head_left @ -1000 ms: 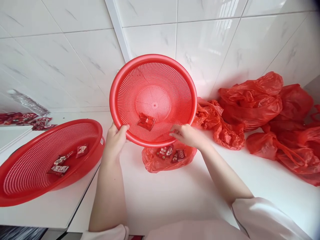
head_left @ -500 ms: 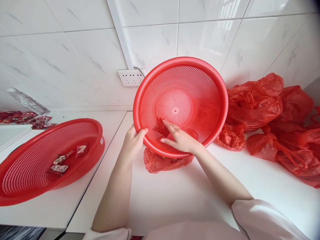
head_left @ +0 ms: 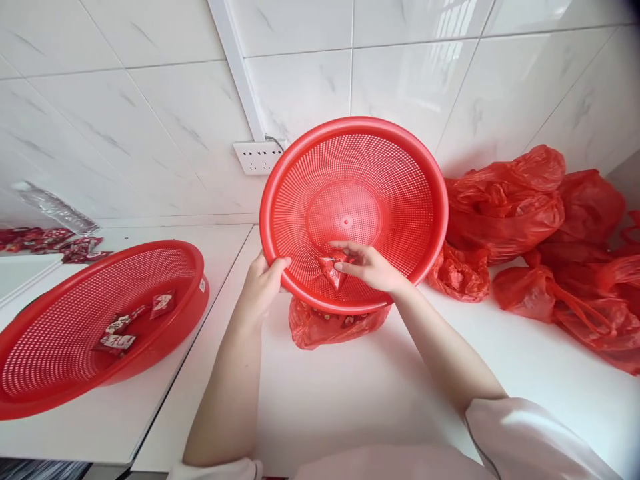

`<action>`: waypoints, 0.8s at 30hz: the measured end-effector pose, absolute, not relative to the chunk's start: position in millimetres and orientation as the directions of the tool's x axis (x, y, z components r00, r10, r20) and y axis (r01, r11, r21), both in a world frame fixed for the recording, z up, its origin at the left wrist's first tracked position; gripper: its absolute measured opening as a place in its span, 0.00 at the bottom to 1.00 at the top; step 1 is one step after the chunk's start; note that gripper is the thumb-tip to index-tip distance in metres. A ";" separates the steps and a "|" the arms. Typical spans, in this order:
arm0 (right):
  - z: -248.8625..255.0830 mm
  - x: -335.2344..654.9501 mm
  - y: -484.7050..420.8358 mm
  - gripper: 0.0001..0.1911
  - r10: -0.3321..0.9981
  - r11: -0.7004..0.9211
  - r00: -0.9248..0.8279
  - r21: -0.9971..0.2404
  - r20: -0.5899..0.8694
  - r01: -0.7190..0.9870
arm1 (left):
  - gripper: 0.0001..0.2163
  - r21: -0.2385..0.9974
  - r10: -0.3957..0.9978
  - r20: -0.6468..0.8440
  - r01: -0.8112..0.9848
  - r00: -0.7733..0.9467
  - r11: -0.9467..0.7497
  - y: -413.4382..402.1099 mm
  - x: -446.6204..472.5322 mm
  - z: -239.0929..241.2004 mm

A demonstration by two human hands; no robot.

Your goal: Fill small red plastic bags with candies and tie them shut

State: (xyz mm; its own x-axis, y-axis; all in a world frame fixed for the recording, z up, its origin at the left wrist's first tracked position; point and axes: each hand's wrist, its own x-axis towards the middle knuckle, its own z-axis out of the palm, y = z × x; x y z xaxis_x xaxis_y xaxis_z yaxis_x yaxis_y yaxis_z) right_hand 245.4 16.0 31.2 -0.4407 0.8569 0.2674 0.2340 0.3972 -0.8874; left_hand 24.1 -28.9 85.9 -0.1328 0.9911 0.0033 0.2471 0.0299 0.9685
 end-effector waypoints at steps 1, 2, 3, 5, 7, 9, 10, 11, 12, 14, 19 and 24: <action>32.4 247.1 15.6 0.29 0.851 0.397 -0.457 -0.886 0.259 0.238 | 0.10 0.968 0.989 0.009 0.248 -0.149 0.028 -28.2 22.0 85.7; 33.6 247.5 14.2 0.29 0.855 0.409 -0.450 -0.868 0.258 0.281 | 0.10 0.969 0.987 0.017 0.248 -0.157 0.023 -28.0 20.3 85.6; 34.8 246.6 11.7 0.27 0.861 0.425 -0.438 -0.836 0.256 0.347 | 0.10 0.970 0.987 0.022 0.243 -0.160 0.018 -28.2 19.0 85.9; 37.0 241.5 4.5 0.23 0.855 0.451 -0.467 -0.766 0.225 0.458 | 0.12 0.975 0.987 0.031 0.224 -0.159 0.006 -29.5 17.9 86.9; 38.7 234.6 -3.8 0.27 0.815 0.473 -0.558 -0.733 0.154 0.489 | 0.13 0.978 0.986 0.035 0.209 -0.163 0.000 -31.0 17.9 88.1; 39.5 228.6 -10.6 0.37 0.774 0.504 -0.623 -0.709 0.115 0.494 | 0.13 0.979 0.983 0.037 0.203 -0.177 0.000 -31.6 17.4 88.5; 39.7 226.5 -12.9 0.42 0.764 0.524 -0.633 -0.688 0.120 0.502 | 0.13 0.979 0.982 0.037 0.204 -0.183 0.001 -31.4 16.6 88.3; 39.9 225.0 -14.5 0.44 0.758 0.545 -0.639 -0.669 0.135 0.506 | 0.13 0.979 0.982 0.035 0.204 -0.185 0.003 -30.6 15.4 87.6; 40.0 224.2 -15.2 0.42 0.748 0.563 -0.647 -0.659 0.149 0.499 | 0.13 0.979 0.982 0.034 0.204 -0.186 0.005 -29.4 13.8 86.6; 40.2 223.9 -14.4 0.30 0.724 0.575 -0.669 -0.685 0.170 0.448 | 0.13 0.978 0.981 0.034 0.207 -0.190 0.007 -25.9 9.3 83.8; 35.9 224.7 -3.5 0.13 0.807 0.337 -0.558 -0.927 0.194 0.165 | 0.14 0.967 0.962 0.055 0.254 -0.266 0.015 -16.7 -6.6 77.3; 28.8 223.6 8.4 0.20 0.904 -0.019 -0.420 -0.975 0.078 -0.223 | 0.16 0.973 0.925 0.086 0.232 -0.370 0.003 -13.6 -23.0 79.2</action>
State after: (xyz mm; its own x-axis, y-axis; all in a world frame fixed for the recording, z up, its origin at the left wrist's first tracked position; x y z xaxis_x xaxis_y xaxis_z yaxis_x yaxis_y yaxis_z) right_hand 223.6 8.4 28.8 -0.4197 0.9043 0.0780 -0.2227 -0.0193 -0.9747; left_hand -23.0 -13.6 79.2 -0.3702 0.9250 0.0855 0.2320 0.0029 0.9727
